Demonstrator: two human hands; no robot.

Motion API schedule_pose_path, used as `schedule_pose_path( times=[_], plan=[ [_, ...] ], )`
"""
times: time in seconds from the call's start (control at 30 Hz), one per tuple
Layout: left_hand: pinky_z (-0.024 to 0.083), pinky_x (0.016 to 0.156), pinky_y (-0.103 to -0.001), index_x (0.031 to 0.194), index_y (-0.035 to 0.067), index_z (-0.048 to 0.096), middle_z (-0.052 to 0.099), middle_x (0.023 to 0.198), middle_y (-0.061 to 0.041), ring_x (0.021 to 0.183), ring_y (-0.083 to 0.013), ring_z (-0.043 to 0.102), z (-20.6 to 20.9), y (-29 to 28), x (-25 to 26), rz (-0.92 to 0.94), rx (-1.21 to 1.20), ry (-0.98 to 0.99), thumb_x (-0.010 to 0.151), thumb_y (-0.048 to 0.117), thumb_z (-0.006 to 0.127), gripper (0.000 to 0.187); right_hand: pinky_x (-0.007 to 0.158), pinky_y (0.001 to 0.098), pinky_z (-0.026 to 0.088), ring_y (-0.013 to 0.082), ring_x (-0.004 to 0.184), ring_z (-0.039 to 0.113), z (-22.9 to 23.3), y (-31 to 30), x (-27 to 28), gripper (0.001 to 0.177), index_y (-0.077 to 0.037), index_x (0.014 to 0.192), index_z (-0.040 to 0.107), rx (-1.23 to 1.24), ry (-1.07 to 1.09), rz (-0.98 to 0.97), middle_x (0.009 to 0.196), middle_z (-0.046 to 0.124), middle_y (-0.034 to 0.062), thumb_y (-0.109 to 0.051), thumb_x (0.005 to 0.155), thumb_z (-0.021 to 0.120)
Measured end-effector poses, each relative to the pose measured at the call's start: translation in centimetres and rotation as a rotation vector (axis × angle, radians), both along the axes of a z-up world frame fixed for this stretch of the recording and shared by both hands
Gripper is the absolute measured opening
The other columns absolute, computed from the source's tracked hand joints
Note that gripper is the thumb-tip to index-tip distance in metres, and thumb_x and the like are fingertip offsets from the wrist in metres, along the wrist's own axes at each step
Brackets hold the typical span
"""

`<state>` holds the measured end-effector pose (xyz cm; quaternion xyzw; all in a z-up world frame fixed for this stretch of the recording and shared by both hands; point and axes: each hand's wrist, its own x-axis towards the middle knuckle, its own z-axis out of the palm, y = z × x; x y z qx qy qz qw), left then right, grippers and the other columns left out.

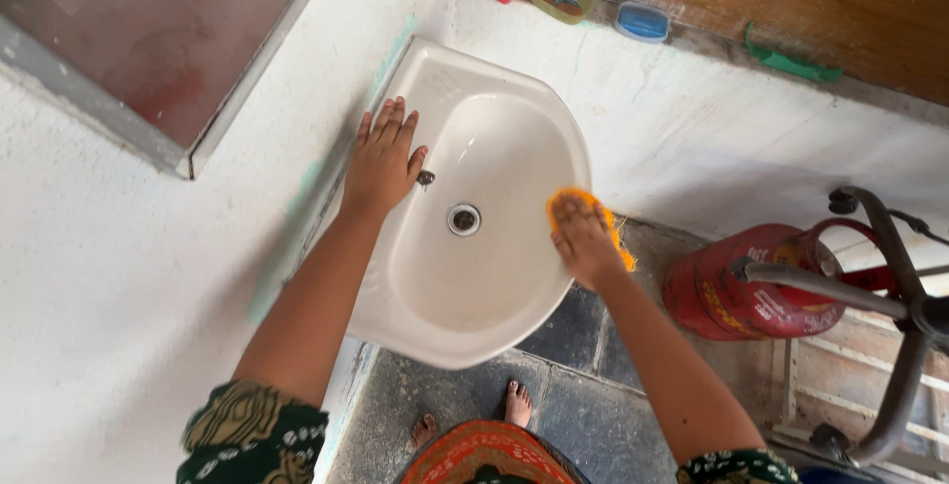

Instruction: The person cleans a white bathroom sink using an orange cloth. They scrub the basin, faucet, and surrounding surfaces while the water runs from the tap.

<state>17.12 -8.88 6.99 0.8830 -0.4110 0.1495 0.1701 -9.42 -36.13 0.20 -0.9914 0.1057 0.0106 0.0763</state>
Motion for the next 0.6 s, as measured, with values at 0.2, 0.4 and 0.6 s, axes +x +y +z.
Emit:
schedule_pose_path(
  times=[0.2, 0.4, 0.6],
  plan=[
    [0.024, 0.121, -0.051, 0.142, 0.012, 0.058, 0.055, 0.149, -0.007, 0.143, -0.0229, 0.043, -0.3, -1.3, 3.5, 0.036, 0.154, -0.022, 0.101, 0.038, 0.051, 0.048, 0.127, 0.0451, 0.002, 0.0226, 0.157, 0.009, -2.0, -5.4, 5.6, 0.068, -0.009, 0.161, 0.022, 0.004, 0.022, -0.042, 0.170, 0.015, 0.0082, -0.046, 0.105, 0.032],
    [0.041, 0.116, -0.046, 0.134, 0.014, 0.065, 0.070, 0.133, -0.006, 0.125, -0.0221, 0.063, -0.8, -1.2, 2.8, 0.095, 0.002, -0.065, 0.104, 0.024, 0.053, 0.034, 0.128, 0.0449, 0.003, 0.0208, 0.158, 0.007, -1.4, -8.5, 11.5, 0.067, -0.010, 0.163, 0.017, -0.031, 0.056, -0.006, 0.172, 0.012, 0.0066, -0.042, 0.106, 0.028],
    [0.044, 0.110, -0.044, 0.133, 0.010, 0.064, 0.071, 0.127, -0.010, 0.117, -0.0257, 0.066, 0.1, -1.3, 2.5, 0.091, -0.017, -0.026, 0.097, 0.018, 0.055, 0.038, 0.127, 0.0453, 0.003, 0.0197, 0.157, 0.006, -0.6, -10.1, 18.6, 0.065, -0.012, 0.163, 0.014, 0.009, 0.070, 0.053, 0.171, 0.012, 0.0052, -0.036, 0.104, 0.027]
  ],
)
